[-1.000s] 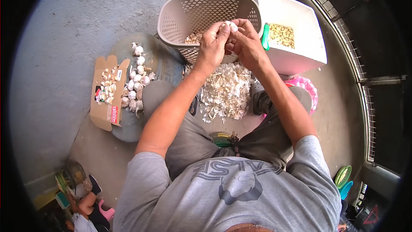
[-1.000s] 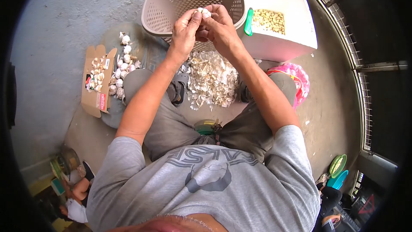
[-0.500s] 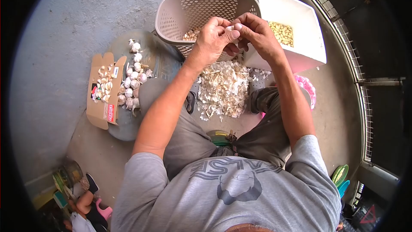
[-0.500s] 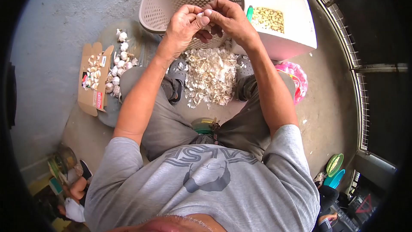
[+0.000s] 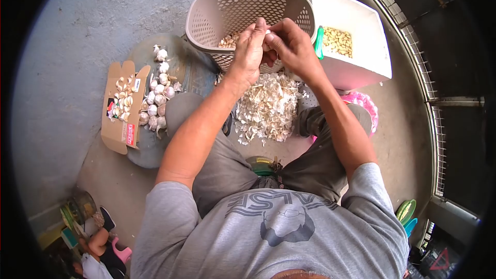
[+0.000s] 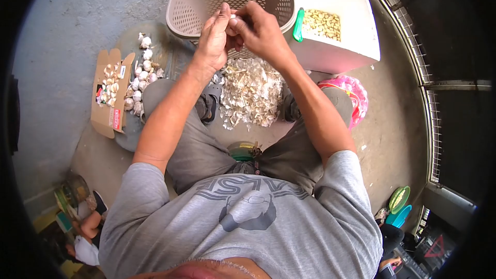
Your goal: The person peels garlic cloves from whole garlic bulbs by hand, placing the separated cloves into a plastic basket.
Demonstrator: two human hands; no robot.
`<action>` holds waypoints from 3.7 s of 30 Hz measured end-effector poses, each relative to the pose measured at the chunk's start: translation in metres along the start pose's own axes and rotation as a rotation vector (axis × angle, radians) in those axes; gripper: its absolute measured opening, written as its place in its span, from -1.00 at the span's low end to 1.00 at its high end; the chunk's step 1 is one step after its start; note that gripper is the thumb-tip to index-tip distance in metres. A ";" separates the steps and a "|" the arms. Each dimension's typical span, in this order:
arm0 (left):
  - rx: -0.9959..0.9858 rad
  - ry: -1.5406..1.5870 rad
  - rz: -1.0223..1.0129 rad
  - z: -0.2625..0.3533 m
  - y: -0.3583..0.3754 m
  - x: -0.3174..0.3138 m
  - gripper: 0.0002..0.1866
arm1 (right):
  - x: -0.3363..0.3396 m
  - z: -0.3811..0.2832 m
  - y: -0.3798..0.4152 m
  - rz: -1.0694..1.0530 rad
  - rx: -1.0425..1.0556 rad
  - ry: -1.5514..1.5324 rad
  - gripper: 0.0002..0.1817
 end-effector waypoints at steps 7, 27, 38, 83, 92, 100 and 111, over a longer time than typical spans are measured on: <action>0.096 0.108 0.048 0.005 0.005 0.000 -0.49 | -0.010 -0.041 0.002 -0.137 0.129 0.230 -0.74; 0.143 0.318 0.167 -0.018 -0.007 0.015 -0.62 | -0.021 -0.033 -0.003 -0.130 0.050 0.214 -0.77; 0.182 0.480 0.083 -0.038 -0.017 0.031 -0.65 | -0.031 -0.042 -0.002 -0.071 0.345 0.482 -0.75; 0.112 0.246 0.243 0.008 0.007 0.012 -0.59 | -0.027 -0.033 0.003 -0.125 0.064 0.180 -0.76; 0.068 0.244 0.238 0.014 -0.007 0.022 -0.57 | -0.029 -0.010 -0.002 -0.110 -0.244 -0.163 -0.78; 0.123 0.241 0.210 0.005 -0.013 0.028 -0.48 | 0.029 -0.009 -0.039 0.169 -0.031 0.085 -0.70; 0.024 0.366 0.135 0.008 -0.017 0.021 -0.63 | -0.028 -0.054 0.002 -0.147 0.320 0.345 -0.76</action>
Point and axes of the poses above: each hand's wrist, its own y-axis away from the middle knuckle, its own x-axis out of the back of the hand, z = x × y, the point moved 8 cm from there along -y, towards the middle knuckle, and after that the axes turned 5 degrees about y, right-handed, at the moved point
